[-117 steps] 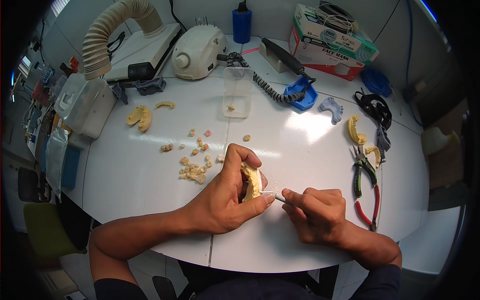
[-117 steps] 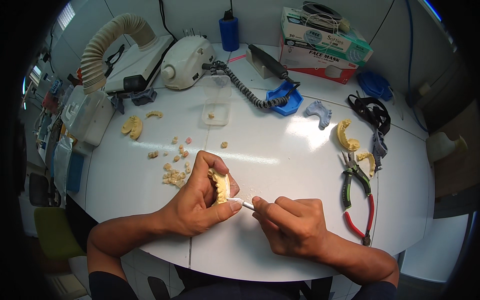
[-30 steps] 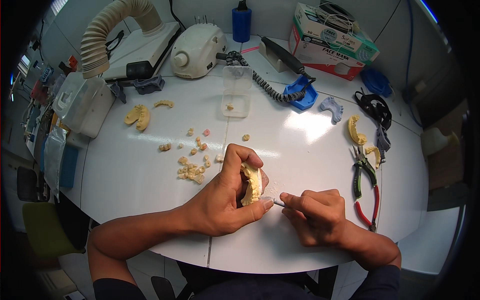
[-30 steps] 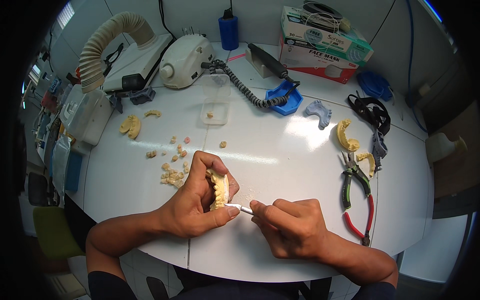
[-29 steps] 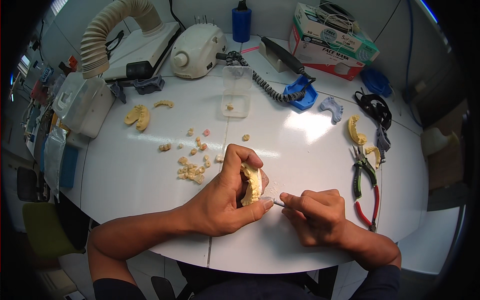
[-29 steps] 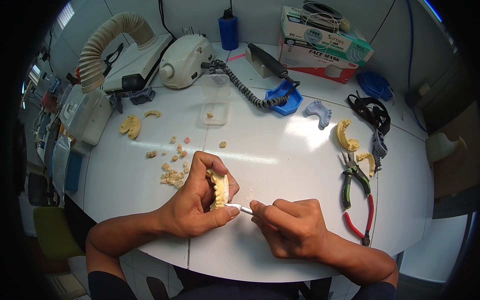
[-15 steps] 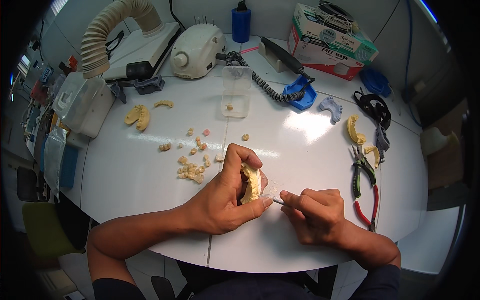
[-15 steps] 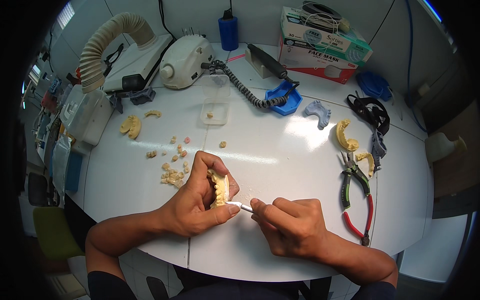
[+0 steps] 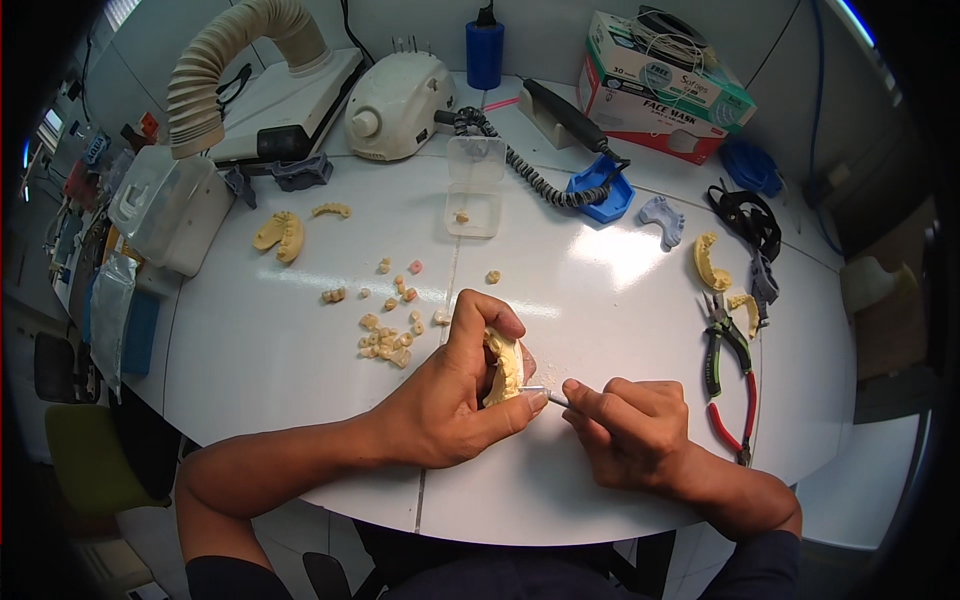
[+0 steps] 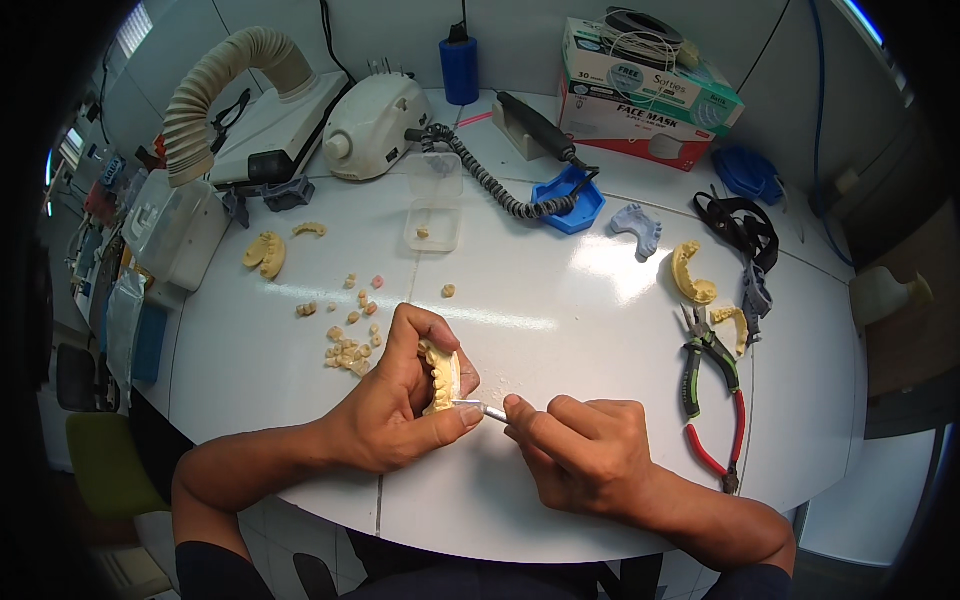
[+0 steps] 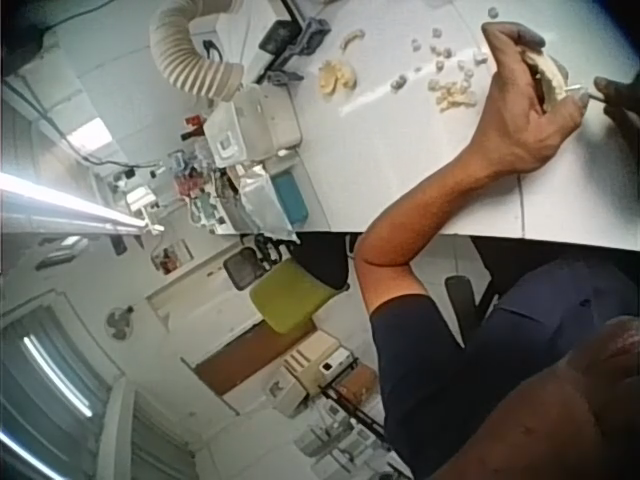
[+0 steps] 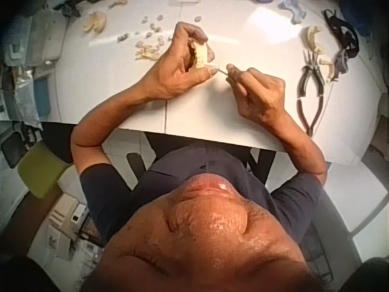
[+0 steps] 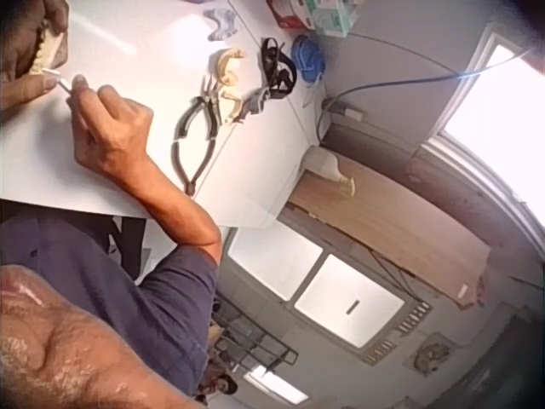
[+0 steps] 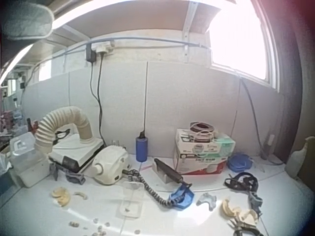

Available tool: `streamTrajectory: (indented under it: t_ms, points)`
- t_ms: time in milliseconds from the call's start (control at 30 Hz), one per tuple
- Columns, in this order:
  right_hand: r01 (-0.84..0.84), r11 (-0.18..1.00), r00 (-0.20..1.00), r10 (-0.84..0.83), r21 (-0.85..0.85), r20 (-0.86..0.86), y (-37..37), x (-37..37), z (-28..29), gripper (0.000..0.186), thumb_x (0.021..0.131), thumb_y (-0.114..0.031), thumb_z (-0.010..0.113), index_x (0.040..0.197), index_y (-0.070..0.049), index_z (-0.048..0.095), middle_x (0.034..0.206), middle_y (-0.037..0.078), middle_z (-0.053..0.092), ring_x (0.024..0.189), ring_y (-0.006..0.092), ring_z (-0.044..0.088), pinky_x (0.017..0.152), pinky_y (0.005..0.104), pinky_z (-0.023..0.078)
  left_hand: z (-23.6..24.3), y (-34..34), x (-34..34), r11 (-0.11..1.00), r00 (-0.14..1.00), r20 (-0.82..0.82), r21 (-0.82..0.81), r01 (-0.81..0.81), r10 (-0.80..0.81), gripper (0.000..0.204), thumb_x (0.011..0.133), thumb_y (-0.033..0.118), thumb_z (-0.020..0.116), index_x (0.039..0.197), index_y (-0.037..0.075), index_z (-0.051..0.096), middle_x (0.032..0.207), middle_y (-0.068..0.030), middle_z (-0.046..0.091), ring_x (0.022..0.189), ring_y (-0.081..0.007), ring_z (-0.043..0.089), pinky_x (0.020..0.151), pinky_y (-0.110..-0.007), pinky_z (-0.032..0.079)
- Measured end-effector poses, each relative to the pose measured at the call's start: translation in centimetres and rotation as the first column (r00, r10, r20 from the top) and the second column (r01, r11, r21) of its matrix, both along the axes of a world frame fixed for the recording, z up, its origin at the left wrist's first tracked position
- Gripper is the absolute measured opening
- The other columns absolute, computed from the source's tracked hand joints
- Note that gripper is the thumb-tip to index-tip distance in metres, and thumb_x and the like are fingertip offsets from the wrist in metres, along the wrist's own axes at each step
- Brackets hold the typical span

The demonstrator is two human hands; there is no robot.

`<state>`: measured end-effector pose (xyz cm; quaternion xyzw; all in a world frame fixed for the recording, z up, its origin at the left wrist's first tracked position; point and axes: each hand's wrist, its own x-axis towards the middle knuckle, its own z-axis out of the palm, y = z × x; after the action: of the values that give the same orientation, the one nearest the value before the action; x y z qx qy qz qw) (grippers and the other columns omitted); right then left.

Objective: Trimming and carving a dental cast using a small carving tool.

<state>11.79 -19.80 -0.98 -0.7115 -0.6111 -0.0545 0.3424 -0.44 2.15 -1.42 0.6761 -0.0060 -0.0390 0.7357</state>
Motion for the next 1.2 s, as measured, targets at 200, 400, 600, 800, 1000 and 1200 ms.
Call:
streamTrajectory:
  t_ms: [200, 400, 600, 800, 1000, 1200]
  points:
    - [0.01, 1.0, 1.0, -0.011, 0.016, 0.011, 0.06, 0.09, -0.01, 0.03, 0.08, -0.002, 0.083, 0.109, -0.003, 0.077, 0.062, -0.002, 0.049, 0.042, 0.011, 0.047, 0.039, 0.0295, 0.036, -0.31, -0.05, 0.15, 1.0, 1.0, 0.008, -0.001, -0.019, 0.019, 0.056, 0.099, -0.001, 0.066, 0.131, 0.011, 0.022, 0.112, -0.0085, 0.046, 0.097, -0.0089, 0.049, 0.083, -0.026, 0.046]
    - [0.0, 1.0, 1.0, 0.0, 0.004, 0.011, 0.05, 0.12, 0.13, 0.032, 0.079, -0.002, 0.083, 0.11, -0.003, 0.077, 0.062, -0.002, 0.049, 0.042, 0.0111, 0.047, 0.039, 0.0293, 0.036, -0.29, 0.07, 0.21, 0.996, 1.0, 0.001, -0.086, -0.01, 0.01, 0.057, 0.098, -0.002, 0.066, 0.132, 0.012, 0.022, 0.112, -0.0084, 0.044, 0.097, -0.0088, 0.048, 0.084, -0.026, 0.045]
    - [-0.016, 1.0, 1.0, 0.016, 0.002, 0.005, -0.08, 0.13, 0.05, 0.033, 0.079, -0.002, 0.083, 0.111, -0.004, 0.077, 0.062, -0.002, 0.049, 0.042, 0.0114, 0.046, 0.038, 0.0294, 0.036, 0.02, 0.18, 0.28, 0.986, 0.999, -0.007, -0.163, 0.032, -0.034, 0.058, 0.097, -0.005, 0.064, 0.134, 0.012, 0.022, 0.112, -0.0079, 0.043, 0.097, -0.0086, 0.046, 0.084, -0.026, 0.043]
    - [-0.014, 1.0, 1.0, 0.014, 0.005, 0.0, -0.02, 0.06, -0.04, 0.033, 0.079, -0.003, 0.084, 0.111, -0.004, 0.077, 0.062, -0.002, 0.048, 0.041, 0.0117, 0.045, 0.038, 0.0298, 0.035, 0.11, 0.17, 0.31, 0.984, 0.999, 0.003, -0.176, 0.035, -0.035, 0.055, 0.098, -0.001, 0.065, 0.132, 0.01, 0.023, 0.11, -0.0073, 0.045, 0.095, -0.0086, 0.047, 0.082, -0.026, 0.044]
    - [-0.012, 1.0, 1.0, 0.012, 0.004, 0.023, -0.04, 0.05, -0.09, 0.034, 0.079, -0.004, 0.084, 0.112, -0.004, 0.077, 0.062, -0.002, 0.045, 0.041, 0.0112, 0.043, 0.038, 0.0303, 0.033, 0.02, 0.14, 0.2, 0.988, 0.999, 0.01, -0.15, 0.032, -0.031, 0.054, 0.098, -0.001, 0.065, 0.131, 0.011, 0.023, 0.11, -0.0076, 0.046, 0.095, -0.0085, 0.048, 0.082, -0.026, 0.044]
    - [-0.003, 1.0, 0.997, 0.001, 0.02, 0.075, 0.03, -0.02, -0.1, 0.033, 0.079, -0.006, 0.084, 0.111, -0.004, 0.077, 0.062, -0.003, 0.044, 0.042, 0.0106, 0.042, 0.038, 0.03, 0.033, -0.24, -0.09, 0.12, 0.993, 1.0, 0.024, -0.119, 0.001, 0.002, 0.052, 0.1, 0.004, 0.067, 0.13, 0.008, 0.024, 0.106, -0.007, 0.048, 0.092, -0.0076, 0.049, 0.079, -0.026, 0.044]
